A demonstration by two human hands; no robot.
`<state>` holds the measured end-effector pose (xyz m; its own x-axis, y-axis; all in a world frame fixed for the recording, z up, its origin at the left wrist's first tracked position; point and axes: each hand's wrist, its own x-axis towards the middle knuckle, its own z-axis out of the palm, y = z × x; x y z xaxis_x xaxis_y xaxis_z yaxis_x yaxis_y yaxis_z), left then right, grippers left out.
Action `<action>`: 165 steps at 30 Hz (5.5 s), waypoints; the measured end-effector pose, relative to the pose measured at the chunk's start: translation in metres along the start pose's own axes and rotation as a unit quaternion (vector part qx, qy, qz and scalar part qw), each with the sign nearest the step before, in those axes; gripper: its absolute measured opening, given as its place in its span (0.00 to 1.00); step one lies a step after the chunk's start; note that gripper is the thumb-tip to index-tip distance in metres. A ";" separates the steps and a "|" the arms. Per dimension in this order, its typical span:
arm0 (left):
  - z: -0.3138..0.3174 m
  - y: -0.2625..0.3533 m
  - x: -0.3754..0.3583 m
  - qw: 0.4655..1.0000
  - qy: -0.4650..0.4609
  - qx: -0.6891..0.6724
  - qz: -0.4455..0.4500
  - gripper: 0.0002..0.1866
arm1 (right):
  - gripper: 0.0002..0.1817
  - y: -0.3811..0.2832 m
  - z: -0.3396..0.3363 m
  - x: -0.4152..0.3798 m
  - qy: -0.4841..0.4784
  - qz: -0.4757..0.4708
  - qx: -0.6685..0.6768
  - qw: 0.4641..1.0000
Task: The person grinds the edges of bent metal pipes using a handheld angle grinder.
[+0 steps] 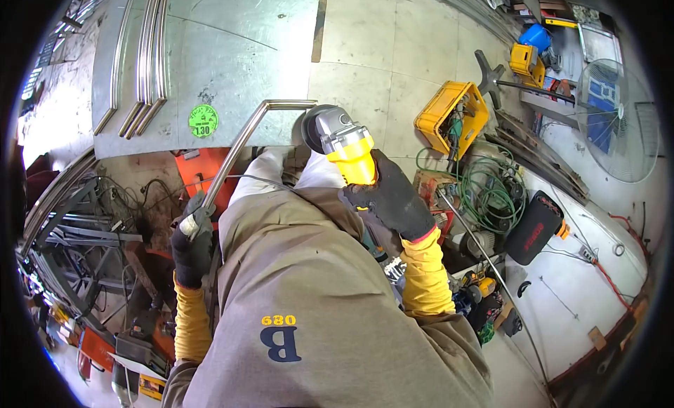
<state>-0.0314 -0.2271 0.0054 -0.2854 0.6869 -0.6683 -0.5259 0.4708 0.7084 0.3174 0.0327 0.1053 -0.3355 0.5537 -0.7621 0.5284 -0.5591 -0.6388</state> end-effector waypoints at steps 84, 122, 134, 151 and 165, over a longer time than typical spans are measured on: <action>0.008 0.120 0.009 0.833 -0.045 0.434 0.340 0.19 | 0.32 0.020 -0.012 0.000 0.015 -0.050 -0.006 0.999; 0.049 0.158 0.016 0.945 0.035 0.247 0.212 0.24 | 0.30 0.020 0.005 -0.012 0.108 -0.058 -0.163 0.979; 0.037 0.135 -0.012 0.896 -0.059 0.312 0.311 0.18 | 0.31 0.015 0.007 -0.001 0.041 -0.055 -0.120 0.990; 0.036 0.136 -0.008 0.858 -0.082 0.371 0.346 0.20 | 0.33 0.012 0.005 -0.004 0.042 -0.019 -0.084 0.995; 0.031 0.131 -0.005 0.874 -0.081 0.338 0.339 0.23 | 0.31 0.011 0.003 -0.005 0.016 0.006 -0.075 0.997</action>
<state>-0.0742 -0.1514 0.1082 -0.2011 0.9787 -0.0399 0.3294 0.1059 0.9382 0.3220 0.0221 0.1015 -0.3048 0.5687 -0.7640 0.6438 -0.4682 -0.6053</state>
